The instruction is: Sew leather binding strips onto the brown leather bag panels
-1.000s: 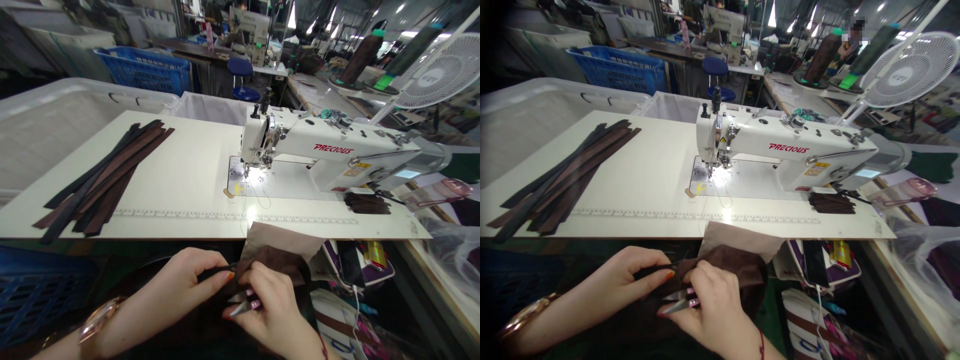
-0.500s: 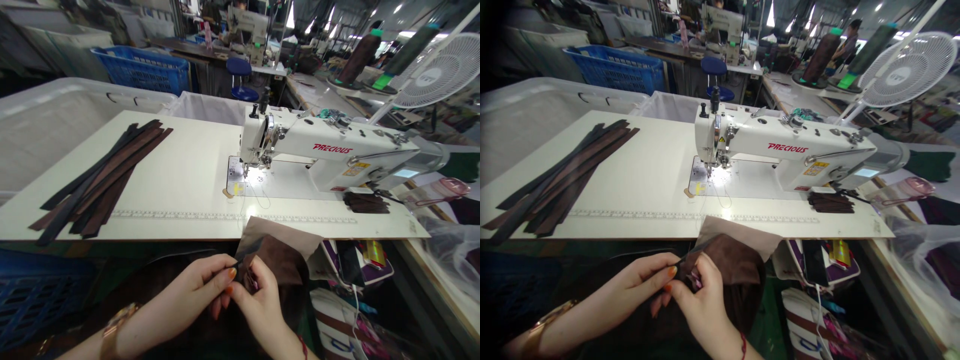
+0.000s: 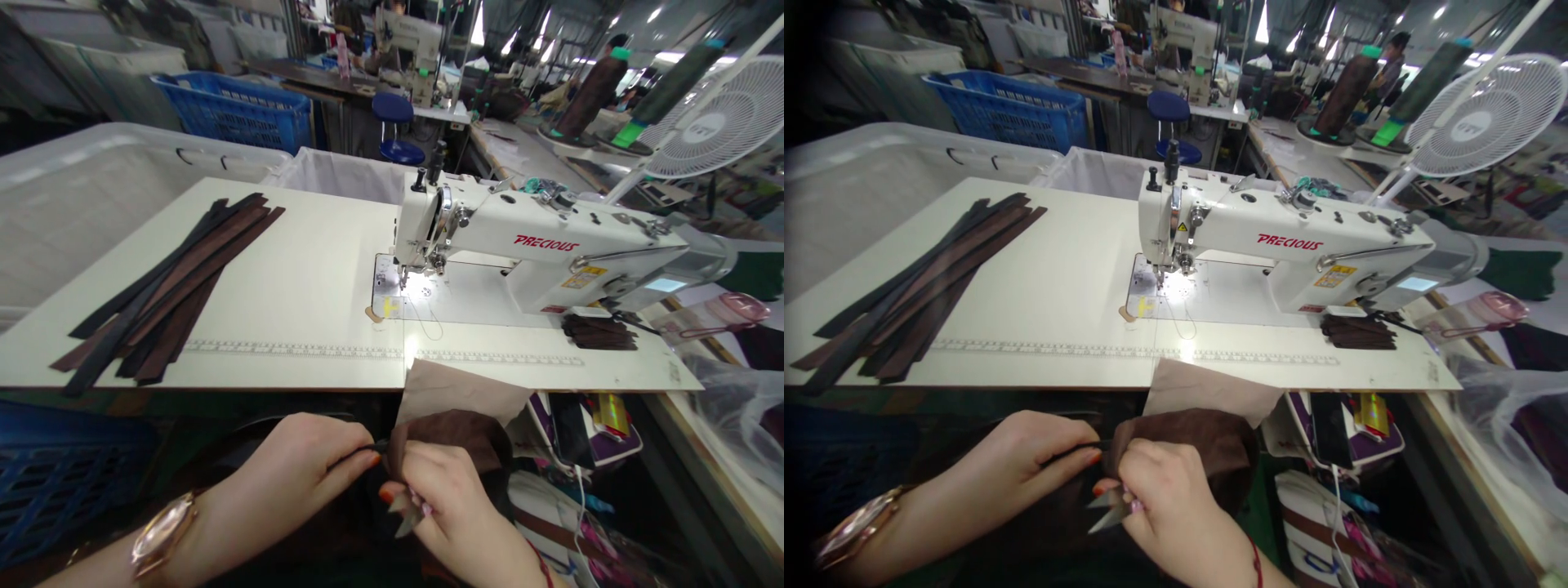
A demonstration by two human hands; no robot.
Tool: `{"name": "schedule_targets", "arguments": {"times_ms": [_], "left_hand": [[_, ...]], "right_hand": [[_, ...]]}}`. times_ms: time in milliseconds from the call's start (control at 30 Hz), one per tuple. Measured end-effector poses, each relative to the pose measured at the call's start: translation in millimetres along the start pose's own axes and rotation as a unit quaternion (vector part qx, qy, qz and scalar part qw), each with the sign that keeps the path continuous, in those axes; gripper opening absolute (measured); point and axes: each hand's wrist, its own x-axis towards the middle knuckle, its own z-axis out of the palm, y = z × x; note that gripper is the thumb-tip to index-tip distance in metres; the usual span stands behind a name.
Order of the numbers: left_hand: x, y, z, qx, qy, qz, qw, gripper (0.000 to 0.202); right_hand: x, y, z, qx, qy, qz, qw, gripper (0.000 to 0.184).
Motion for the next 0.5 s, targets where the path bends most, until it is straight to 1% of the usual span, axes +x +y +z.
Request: {"name": "schedule_targets", "arguments": {"times_ms": [100,167,233,333,500], "left_hand": [[-4,-1,-6.2,0.031,-0.047,0.029,0.998,0.032],[-6,-2,-11.0,0.047,-0.066,0.040,0.996,0.033],[-6,-1,-13.5,0.045,-0.067,0.033,0.996,0.034],[-4,-1,-13.2,0.009,-0.057,0.016,0.998,0.035],[-3,-5,-10.2,-0.044,-0.071,0.000,0.996,0.036]], "right_hand": [[-2,5,-9,-0.053,-0.037,-0.018,0.998,0.030],[-3,8,-12,-0.080,-0.052,-0.023,0.995,0.029],[-3,8,-14,-0.090,-0.058,-0.034,0.994,0.030],[-2,8,-14,-0.081,-0.051,-0.045,0.994,0.031],[-2,15,-16,-0.054,-0.063,-0.012,0.996,0.031]]}}
